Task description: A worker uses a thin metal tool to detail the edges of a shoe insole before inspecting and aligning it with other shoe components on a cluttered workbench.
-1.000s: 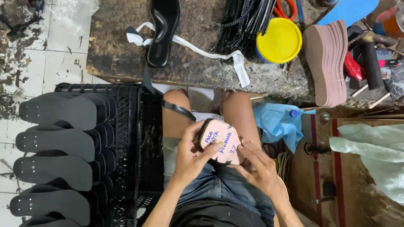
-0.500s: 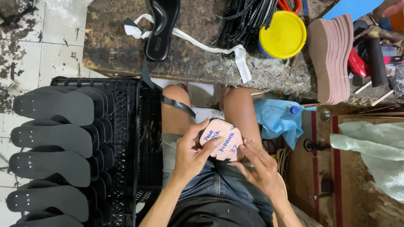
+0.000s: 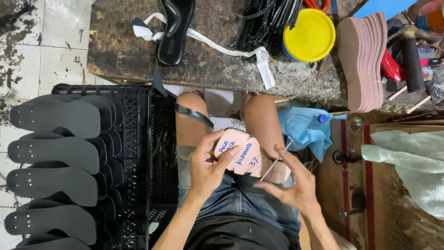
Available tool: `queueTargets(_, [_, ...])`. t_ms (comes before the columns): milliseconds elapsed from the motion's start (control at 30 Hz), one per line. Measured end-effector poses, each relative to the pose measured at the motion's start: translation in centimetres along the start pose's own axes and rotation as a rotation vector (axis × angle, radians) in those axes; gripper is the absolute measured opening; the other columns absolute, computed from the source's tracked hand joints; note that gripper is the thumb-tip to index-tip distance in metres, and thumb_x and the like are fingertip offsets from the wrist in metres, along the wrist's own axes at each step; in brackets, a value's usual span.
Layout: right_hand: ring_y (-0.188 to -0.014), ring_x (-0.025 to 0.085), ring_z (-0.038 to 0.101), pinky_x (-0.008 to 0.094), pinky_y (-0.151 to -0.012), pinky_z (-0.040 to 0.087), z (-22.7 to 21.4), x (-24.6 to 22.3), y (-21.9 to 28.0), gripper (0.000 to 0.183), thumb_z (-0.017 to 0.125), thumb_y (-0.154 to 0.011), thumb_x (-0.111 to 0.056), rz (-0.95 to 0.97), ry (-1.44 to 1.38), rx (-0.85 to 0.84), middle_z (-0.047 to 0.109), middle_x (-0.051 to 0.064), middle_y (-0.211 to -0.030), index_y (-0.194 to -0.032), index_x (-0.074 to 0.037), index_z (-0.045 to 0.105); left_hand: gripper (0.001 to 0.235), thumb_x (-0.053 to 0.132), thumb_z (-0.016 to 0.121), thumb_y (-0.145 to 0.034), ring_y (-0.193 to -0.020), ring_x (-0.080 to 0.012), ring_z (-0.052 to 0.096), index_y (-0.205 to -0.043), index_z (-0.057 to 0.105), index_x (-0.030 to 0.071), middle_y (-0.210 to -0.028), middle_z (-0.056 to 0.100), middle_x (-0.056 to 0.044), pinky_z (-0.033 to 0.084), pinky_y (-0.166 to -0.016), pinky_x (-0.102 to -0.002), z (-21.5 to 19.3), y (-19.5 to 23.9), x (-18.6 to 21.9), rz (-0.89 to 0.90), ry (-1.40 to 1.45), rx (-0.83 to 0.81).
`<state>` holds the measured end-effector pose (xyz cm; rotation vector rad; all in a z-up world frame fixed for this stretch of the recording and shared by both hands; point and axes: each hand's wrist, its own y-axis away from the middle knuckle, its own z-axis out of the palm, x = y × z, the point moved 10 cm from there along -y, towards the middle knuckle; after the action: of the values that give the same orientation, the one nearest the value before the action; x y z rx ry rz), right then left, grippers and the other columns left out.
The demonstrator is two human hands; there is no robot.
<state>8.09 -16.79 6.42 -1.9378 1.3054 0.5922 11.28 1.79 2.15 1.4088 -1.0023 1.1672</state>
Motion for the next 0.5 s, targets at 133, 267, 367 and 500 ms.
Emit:
queueTargets(133, [-0.091,0.025,0.064,0.030,-0.084,0.053,-1.6,-0.3,-0.4,0.026,0.054,-0.075,0.010,-0.017,-0.070,0.174,0.062,0.019,-0.097,-0.100,0.006,0.054,0.039,0.012,0.070,-0.068,-0.064,-0.0080,0.060,-0.103,0.055,0.004,-0.087,0.067,-0.012,0.052,-0.050,-0.020,0.0,0.4,-0.5,0.016,0.042,0.004])
queueTargets(267, [-0.068,0.021,0.064,0.027,-0.063,0.055,-2.1,-2.5,-2.1,0.015,0.049,-0.085,-0.006,-0.073,-0.197,0.224,0.063,0.015,-0.076,-0.093,0.004,0.057,0.038,0.010,0.070,-0.069,-0.065,-0.0069,0.057,-0.103,0.055,0.004,-0.086,0.066,-0.011,0.050,-0.052,-0.019,-0.1,0.8,-0.7,0.033,0.056,0.007])
queueTargets(367, [-0.073,0.021,0.066,0.025,-0.065,0.056,-1.5,-2.4,-2.8,0.014,0.050,-0.084,-0.005,0.000,-0.247,0.161,0.064,0.015,-0.080,-0.094,0.003,0.057,0.037,0.011,0.068,-0.071,-0.069,-0.0095,0.061,-0.104,0.054,0.003,-0.087,0.066,-0.012,0.051,-0.053,-0.020,-0.1,1.2,-0.4,0.071,0.031,-0.023])
queueTargets(500, [-0.072,0.024,0.063,0.028,-0.065,0.055,-1.0,-1.8,-3.8,0.013,0.051,-0.083,-0.002,0.083,-0.480,0.105,0.062,0.016,-0.079,-0.093,0.002,0.058,0.035,0.005,0.067,-0.071,-0.072,-0.0134,0.063,-0.103,0.053,0.001,-0.085,0.064,-0.014,0.054,-0.059,-0.022,-0.2,2.2,-0.3,0.154,0.076,-0.053])
